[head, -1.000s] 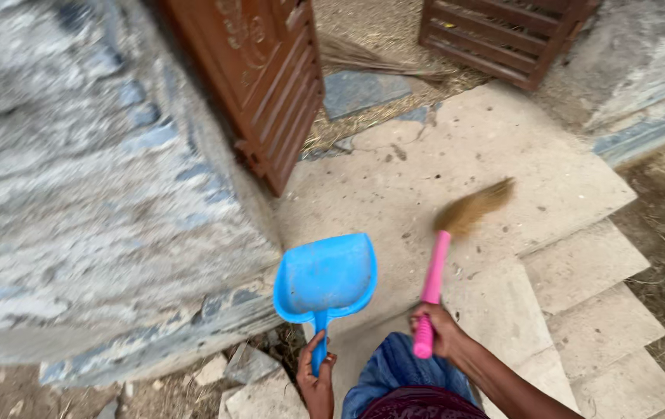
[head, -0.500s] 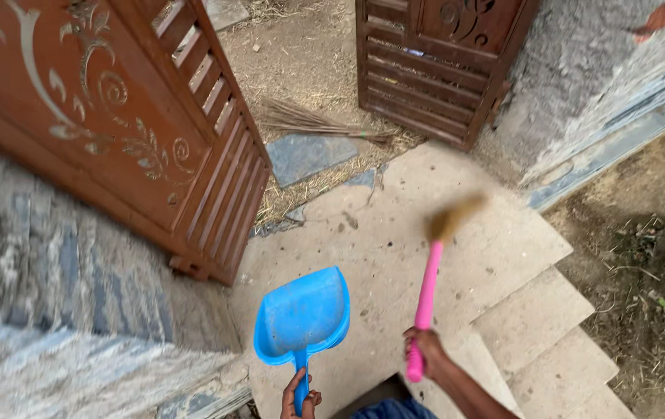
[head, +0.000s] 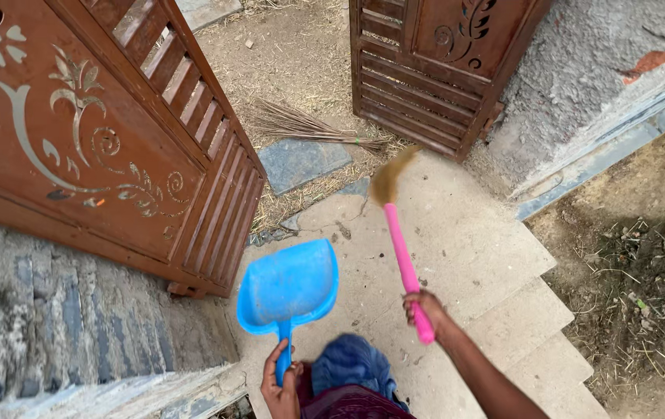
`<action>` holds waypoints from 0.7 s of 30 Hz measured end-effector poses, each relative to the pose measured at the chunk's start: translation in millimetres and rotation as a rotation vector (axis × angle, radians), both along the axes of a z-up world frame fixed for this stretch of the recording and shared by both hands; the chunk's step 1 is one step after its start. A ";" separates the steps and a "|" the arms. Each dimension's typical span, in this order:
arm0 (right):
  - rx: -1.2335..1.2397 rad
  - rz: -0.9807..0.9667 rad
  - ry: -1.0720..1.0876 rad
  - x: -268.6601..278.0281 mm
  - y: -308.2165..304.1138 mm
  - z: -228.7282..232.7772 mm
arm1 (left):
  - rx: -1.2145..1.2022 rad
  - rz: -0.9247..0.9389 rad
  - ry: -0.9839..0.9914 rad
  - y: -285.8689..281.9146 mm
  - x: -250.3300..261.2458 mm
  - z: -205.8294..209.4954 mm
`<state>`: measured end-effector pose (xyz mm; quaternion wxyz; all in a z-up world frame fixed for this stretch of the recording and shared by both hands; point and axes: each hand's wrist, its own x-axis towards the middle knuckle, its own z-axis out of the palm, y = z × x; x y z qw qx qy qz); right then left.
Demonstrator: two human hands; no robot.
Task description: The person sweeps dirt and debris from concrete stairs and a dirt ground area using a handheld broom while holding a dustpan.
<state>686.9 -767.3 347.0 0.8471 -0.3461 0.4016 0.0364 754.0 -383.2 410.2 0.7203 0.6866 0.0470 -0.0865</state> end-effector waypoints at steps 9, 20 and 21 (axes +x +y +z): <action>0.176 0.024 0.182 86.7 43.1 -1.8 | -0.158 -0.033 -0.029 -51.8 90.9 -4.4; -0.650 0.458 0.355 248.0 -22.6 143.5 | -0.007 -0.173 0.123 -60.5 242.7 70.6; -0.638 0.457 0.351 254.4 -20.7 152.4 | 0.011 -0.194 0.114 -60.4 252.9 82.5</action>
